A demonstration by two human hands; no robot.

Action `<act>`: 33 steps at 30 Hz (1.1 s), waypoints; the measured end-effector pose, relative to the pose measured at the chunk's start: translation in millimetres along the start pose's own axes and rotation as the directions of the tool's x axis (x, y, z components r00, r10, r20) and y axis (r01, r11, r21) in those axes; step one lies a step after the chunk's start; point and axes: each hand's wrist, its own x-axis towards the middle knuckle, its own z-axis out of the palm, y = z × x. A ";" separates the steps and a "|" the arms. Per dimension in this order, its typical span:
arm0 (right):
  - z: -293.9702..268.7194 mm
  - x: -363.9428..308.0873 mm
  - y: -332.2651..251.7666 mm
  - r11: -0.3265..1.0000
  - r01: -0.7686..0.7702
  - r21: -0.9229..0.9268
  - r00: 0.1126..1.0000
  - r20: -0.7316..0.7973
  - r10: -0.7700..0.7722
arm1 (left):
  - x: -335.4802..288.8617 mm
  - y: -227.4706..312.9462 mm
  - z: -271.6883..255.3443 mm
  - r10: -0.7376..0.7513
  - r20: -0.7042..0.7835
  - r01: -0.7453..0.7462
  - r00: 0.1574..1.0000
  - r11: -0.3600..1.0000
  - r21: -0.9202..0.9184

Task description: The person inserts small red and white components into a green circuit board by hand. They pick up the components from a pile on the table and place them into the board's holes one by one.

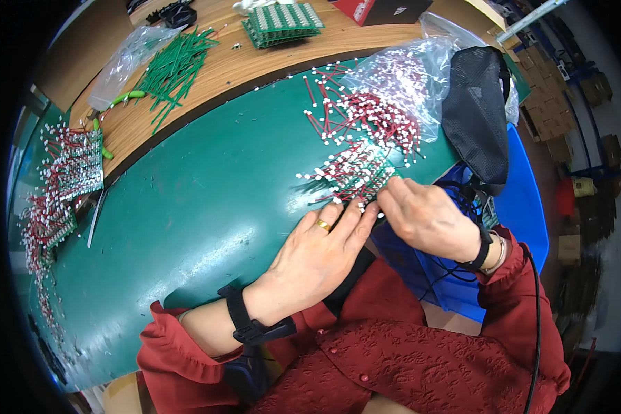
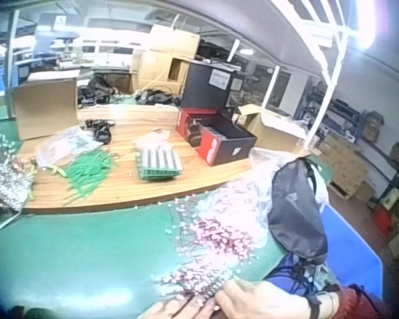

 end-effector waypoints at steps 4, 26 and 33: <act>2.3 -2.2 -4.7 0.997 0.027 -0.068 0.999 -0.028 -0.029 | 0.5 -1.2 -1.5 0.004 0.011 -0.004 1.000 1.000 -0.022; 30.2 -36.6 49.2 -0.019 -0.487 0.873 0.536 0.316 0.783 | -1.3 -1.4 -3.0 0.032 -0.028 -0.032 0.999 0.999 0.006; 28.6 -50.1 45.7 -0.183 -0.367 0.912 0.627 0.388 0.675 | -0.8 -0.7 -0.7 0.030 -0.042 -0.027 0.999 0.997 0.070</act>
